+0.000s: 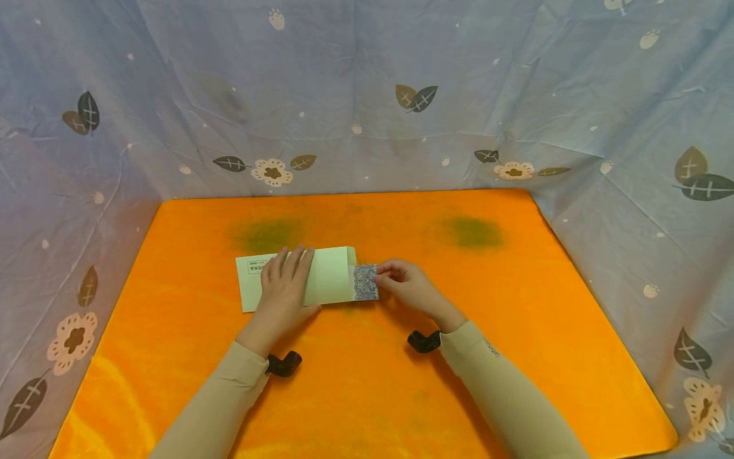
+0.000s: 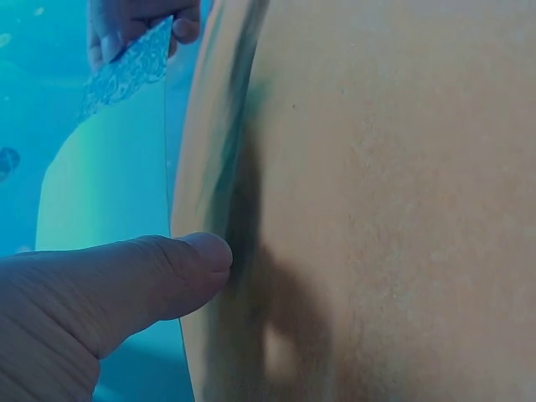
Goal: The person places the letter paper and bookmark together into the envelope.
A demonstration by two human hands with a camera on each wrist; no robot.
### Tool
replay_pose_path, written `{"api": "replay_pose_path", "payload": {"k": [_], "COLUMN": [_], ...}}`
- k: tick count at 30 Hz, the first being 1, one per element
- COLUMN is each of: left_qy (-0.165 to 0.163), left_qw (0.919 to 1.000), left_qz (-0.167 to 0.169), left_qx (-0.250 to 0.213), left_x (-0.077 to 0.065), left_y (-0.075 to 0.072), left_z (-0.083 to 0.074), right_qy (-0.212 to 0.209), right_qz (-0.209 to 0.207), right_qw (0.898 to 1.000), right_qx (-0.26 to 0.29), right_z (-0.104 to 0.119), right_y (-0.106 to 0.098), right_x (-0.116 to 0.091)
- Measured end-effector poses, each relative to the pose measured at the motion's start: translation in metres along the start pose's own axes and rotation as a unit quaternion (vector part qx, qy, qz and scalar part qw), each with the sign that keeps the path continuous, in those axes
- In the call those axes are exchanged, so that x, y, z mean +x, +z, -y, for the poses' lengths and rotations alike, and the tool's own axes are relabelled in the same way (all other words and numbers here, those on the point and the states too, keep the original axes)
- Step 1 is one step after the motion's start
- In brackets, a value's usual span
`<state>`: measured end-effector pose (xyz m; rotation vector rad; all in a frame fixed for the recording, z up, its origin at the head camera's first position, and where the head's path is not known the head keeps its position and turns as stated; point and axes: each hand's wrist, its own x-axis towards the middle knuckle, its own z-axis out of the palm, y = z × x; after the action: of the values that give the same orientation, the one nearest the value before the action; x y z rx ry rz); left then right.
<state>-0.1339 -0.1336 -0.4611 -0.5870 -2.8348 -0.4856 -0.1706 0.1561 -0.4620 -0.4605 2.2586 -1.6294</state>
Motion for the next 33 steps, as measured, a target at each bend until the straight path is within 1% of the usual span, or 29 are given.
{"api": "replay_pose_path", "payload": {"k": [4, 11, 14, 21, 22, 27, 33], "left_qy": [0.005, 0.010, 0.012, 0.010, 0.010, 0.011, 0.005], "left_qw": [1.0000, 0.9999, 0.9999, 0.9999, 0.9999, 0.9999, 1.0000], "left_qz": [-0.007, -0.008, -0.011, -0.006, -0.006, -0.007, 0.000], "left_qx": [0.001, -0.003, 0.000, 0.003, 0.003, 0.004, 0.004], "left_x": [0.000, 0.000, 0.000, 0.000, 0.000, 0.001, 0.002], "left_y": [0.000, 0.001, 0.002, 0.001, 0.001, 0.001, 0.000], "left_z": [-0.001, -0.002, -0.003, -0.004, -0.004, -0.005, -0.005], "right_qy": [0.001, 0.001, -0.001, 0.002, 0.002, 0.003, -0.013], "right_qz": [0.005, 0.024, 0.022, 0.001, -0.001, -0.015, -0.053], "right_qw": [1.000, 1.000, 1.000, 1.000, 1.000, 1.000, 0.998], "right_qx": [-0.007, -0.005, -0.002, -0.001, -0.002, -0.001, 0.002], "right_z": [0.006, 0.036, 0.035, 0.008, 0.006, 0.008, 0.010], "right_y": [0.004, 0.008, 0.010, 0.015, 0.015, 0.019, 0.027], "right_x": [0.001, -0.006, -0.005, 0.007, 0.008, 0.010, 0.012]}}
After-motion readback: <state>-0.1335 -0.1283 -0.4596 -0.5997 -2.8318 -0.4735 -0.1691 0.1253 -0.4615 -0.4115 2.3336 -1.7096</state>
